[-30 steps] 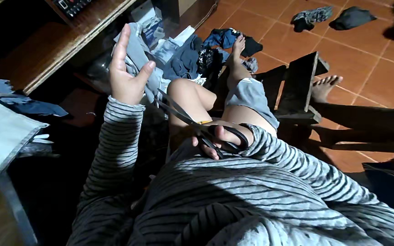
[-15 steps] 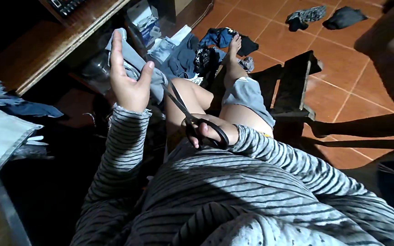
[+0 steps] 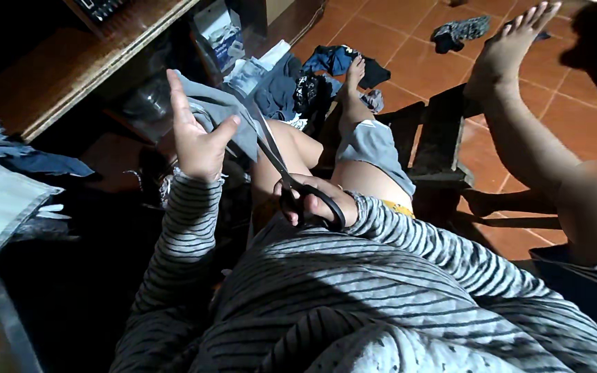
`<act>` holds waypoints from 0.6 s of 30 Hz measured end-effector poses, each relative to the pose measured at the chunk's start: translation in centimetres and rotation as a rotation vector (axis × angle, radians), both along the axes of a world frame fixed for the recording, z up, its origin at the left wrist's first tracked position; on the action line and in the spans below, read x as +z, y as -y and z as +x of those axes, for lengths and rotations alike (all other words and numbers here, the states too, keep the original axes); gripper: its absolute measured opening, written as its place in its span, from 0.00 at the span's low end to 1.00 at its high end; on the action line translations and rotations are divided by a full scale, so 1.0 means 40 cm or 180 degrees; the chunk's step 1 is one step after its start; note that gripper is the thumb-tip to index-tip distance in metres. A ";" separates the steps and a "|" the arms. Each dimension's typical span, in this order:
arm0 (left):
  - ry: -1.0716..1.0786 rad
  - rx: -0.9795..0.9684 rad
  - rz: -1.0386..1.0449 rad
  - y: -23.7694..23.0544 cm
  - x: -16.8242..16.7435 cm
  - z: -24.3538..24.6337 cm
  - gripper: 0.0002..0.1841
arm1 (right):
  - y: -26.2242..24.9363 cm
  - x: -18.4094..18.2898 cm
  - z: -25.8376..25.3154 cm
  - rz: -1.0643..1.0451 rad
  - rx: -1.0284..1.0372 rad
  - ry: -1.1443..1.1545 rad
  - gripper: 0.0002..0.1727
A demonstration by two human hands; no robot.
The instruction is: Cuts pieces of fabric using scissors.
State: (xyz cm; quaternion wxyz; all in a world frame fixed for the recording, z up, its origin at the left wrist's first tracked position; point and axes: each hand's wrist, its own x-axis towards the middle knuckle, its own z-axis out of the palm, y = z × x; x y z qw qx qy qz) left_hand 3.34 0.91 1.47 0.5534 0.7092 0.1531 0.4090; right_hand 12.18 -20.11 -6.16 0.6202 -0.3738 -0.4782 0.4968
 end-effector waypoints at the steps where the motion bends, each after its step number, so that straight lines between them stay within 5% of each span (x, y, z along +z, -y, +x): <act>1: -0.0012 0.0006 0.0010 0.001 -0.003 0.000 0.63 | 0.000 -0.004 0.001 0.0048 -0.0022 -0.0039 0.40; 18: 0.0576 -0.0605 0.0899 0.030 -0.044 0.011 0.60 | 0.002 0.007 0.021 -0.0105 -0.0246 -0.0235 0.36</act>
